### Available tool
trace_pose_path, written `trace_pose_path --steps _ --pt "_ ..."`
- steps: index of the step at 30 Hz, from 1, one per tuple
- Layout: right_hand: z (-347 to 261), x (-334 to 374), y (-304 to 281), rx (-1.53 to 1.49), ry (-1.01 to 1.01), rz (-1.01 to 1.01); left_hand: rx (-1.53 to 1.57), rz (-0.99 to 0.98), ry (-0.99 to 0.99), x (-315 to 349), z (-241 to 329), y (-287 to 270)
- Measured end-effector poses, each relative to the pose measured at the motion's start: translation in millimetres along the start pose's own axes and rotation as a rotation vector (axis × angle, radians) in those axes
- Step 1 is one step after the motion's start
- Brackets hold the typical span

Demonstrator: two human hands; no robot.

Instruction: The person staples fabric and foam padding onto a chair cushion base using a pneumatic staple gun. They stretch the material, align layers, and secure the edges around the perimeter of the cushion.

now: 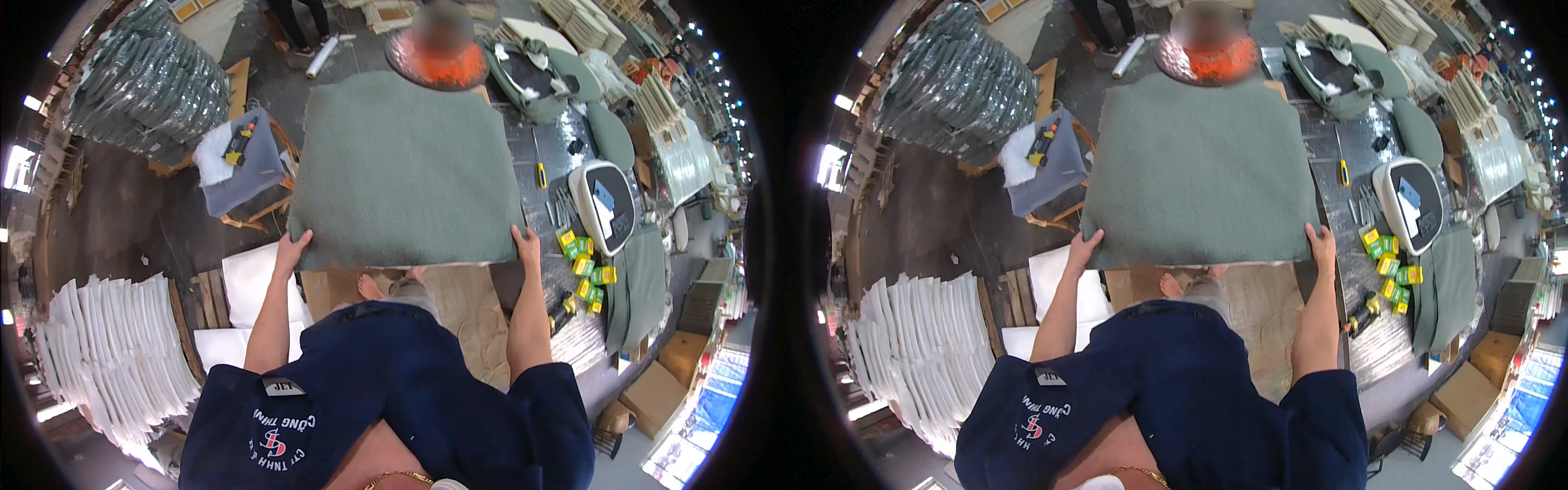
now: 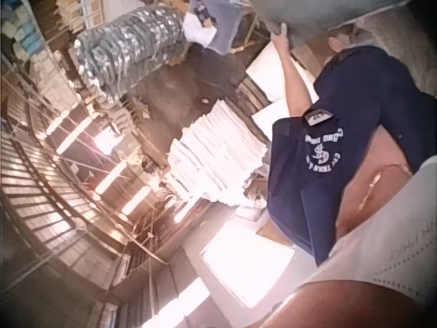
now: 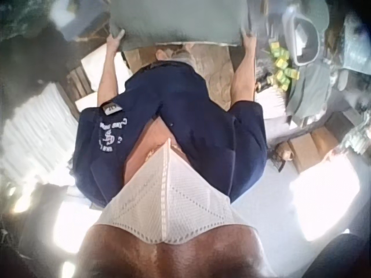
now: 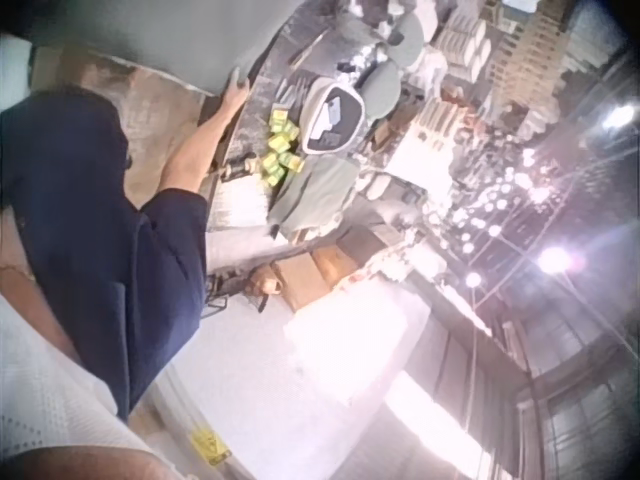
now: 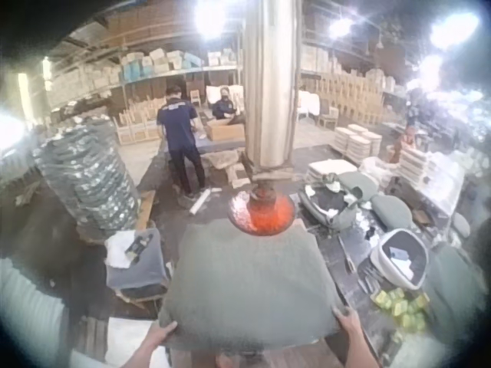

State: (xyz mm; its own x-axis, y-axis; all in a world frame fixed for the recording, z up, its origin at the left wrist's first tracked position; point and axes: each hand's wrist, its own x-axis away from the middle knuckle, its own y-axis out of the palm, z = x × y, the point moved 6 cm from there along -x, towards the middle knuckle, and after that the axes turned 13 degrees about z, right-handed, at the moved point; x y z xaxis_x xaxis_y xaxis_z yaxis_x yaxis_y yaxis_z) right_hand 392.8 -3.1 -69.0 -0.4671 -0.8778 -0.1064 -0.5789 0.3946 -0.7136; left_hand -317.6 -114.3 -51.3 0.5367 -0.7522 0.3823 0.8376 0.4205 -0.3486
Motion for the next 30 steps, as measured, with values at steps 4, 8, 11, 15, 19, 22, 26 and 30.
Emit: trace_pose_path --steps 4,8,11,15,19,22,26,30 --pt "-12.3 6.1 10.5 0.147 0.034 -0.198 0.019 0.038 -0.006 16.1 5.9 -13.6" --pt "-23.6 1.0 10.9 0.150 0.091 -0.160 -0.005 -0.003 -0.094 14.5 7.8 -12.7" --pt "-35.5 9.4 23.0 0.147 0.154 -0.032 -0.011 0.024 -0.049 10.6 4.3 -11.8" --pt "-29.9 15.5 30.5 -0.089 0.191 0.024 -0.032 0.041 0.003 0.5 1.1 -5.7" --pt "-20.2 17.6 36.7 -0.053 0.226 0.024 0.067 -0.008 -0.081 0.1 -13.3 -8.3" --pt "-19.3 19.7 35.6 -0.036 0.251 0.017 0.030 -0.004 -0.093 12.8 7.6 -6.0" --pt "6.8 0.1 14.0 0.035 0.144 0.088 -0.097 -0.048 -0.007 12.2 22.6 7.9" --pt "-20.5 29.0 21.7 0.168 0.232 0.063 -0.151 0.010 -0.016 13.7 16.8 -12.2"
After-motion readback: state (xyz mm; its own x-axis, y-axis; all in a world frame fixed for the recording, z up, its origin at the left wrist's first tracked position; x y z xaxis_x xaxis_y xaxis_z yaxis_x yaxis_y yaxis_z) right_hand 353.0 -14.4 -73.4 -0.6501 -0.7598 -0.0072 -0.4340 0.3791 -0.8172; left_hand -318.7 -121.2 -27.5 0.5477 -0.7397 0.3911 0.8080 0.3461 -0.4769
